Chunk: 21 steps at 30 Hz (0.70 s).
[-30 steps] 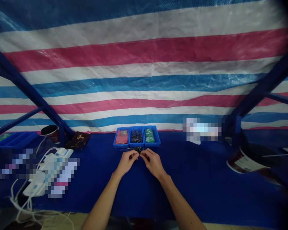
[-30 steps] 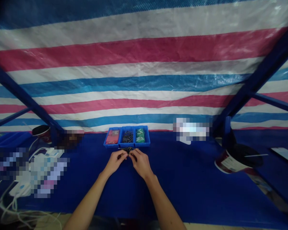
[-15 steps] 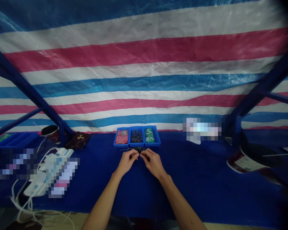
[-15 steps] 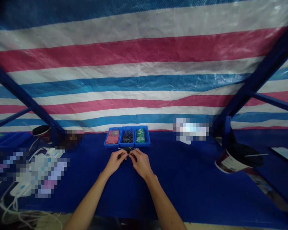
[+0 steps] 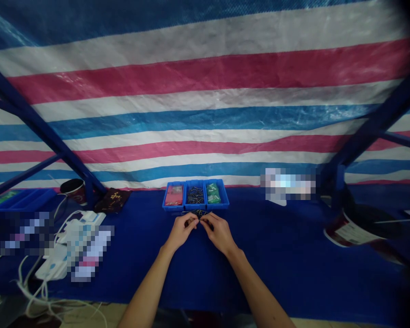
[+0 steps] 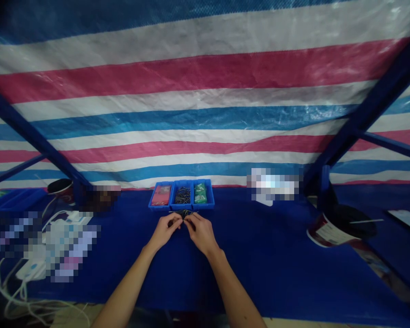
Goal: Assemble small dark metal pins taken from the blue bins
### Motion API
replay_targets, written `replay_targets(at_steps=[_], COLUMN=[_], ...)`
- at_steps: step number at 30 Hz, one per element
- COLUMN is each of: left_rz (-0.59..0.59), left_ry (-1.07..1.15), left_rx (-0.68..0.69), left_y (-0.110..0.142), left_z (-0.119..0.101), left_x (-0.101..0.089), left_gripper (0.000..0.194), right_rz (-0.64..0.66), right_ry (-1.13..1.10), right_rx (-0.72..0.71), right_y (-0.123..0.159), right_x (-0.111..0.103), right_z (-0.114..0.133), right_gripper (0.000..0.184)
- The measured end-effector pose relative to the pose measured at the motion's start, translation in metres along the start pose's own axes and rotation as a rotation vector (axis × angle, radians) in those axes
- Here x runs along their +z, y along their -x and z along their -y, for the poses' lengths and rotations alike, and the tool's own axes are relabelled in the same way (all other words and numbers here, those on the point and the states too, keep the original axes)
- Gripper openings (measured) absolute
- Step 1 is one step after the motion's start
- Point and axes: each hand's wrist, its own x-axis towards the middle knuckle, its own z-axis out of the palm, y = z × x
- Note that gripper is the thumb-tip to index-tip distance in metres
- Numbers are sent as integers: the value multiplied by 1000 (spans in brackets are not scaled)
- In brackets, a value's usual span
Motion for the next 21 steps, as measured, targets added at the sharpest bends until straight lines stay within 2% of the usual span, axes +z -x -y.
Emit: replay_targets(at_steps=[21], left_rz=[42], left_ry=[-50], left_rx=[35], left_y=[1], left_z=[-3], left_x=[-2], left_gripper=[35], right_rz=[72], right_ry=[-20], right_rx=[12], right_y=[1], right_x=[2], right_z=[1], right_gripper=[15])
